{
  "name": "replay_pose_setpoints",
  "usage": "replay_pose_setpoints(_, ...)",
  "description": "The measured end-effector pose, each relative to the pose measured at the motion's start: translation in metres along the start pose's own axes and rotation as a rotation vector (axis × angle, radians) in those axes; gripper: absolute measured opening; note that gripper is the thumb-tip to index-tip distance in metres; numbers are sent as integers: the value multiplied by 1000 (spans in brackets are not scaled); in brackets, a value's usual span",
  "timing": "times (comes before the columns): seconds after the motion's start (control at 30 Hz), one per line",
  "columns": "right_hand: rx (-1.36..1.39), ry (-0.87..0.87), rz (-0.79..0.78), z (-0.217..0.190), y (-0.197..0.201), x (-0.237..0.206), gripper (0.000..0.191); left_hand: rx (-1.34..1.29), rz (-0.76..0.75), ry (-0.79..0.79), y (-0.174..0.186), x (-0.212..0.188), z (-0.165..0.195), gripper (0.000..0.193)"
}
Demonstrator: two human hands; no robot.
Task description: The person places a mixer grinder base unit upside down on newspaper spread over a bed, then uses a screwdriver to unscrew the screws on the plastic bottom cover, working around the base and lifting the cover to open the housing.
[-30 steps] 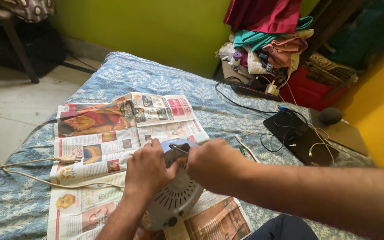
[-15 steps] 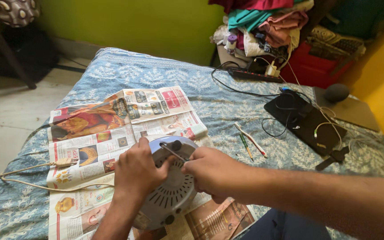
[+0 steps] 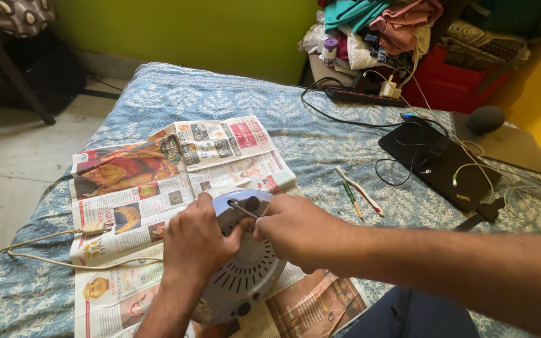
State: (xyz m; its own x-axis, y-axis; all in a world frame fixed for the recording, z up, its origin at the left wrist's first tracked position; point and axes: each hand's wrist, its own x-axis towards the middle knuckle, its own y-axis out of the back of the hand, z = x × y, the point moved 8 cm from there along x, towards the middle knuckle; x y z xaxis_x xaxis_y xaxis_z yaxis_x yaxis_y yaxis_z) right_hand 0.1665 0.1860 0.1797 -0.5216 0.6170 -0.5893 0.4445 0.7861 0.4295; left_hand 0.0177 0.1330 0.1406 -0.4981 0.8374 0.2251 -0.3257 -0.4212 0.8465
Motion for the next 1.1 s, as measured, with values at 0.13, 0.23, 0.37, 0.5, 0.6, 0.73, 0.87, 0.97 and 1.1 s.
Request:
replay_pose_setpoints(0.13, -96, 39, 48, -4, 3, -1, 28, -14, 15, -17, 1, -1, 2, 62)
replay_pose_setpoints(0.23, -163, 41, 57, -5, 7, 4, 30, -4, 9, -23, 0, -1, 4, 65)
replay_pose_setpoints(0.37, -506, 247, 179, -22, 13, 6, 36, 14, -13, -12, 0, -1, 4, 67)
replay_pose_setpoints(0.5, -457, 177, 160, -22, 10, 8, 35, 3, 2, 1, 3, -1, 2, 66)
replay_pose_setpoints(0.6, -563, 176, 133, -32, -2, 0, 34, 17, -27, 18, -1, 0, 0, 68)
replay_pose_setpoints(0.73, -843, 158, 17, -43, -15, -19, 28, 27, -17, -19, -2, 1, 2, 61)
replay_pose_setpoints(0.87, -1129, 83, -36, -55, -11, -28, 30, 27, -14, -32, -5, -1, 3, 61)
replay_pose_setpoints(0.97, -1280, 127, -25, -62, -13, -29, 18, 22, -15, -35, -7, -2, 2, 61)
replay_pose_setpoints(1.1, -1437, 251, 10, -59, -21, -21, 12, 31, -29, -22, -9, -2, -2, 63)
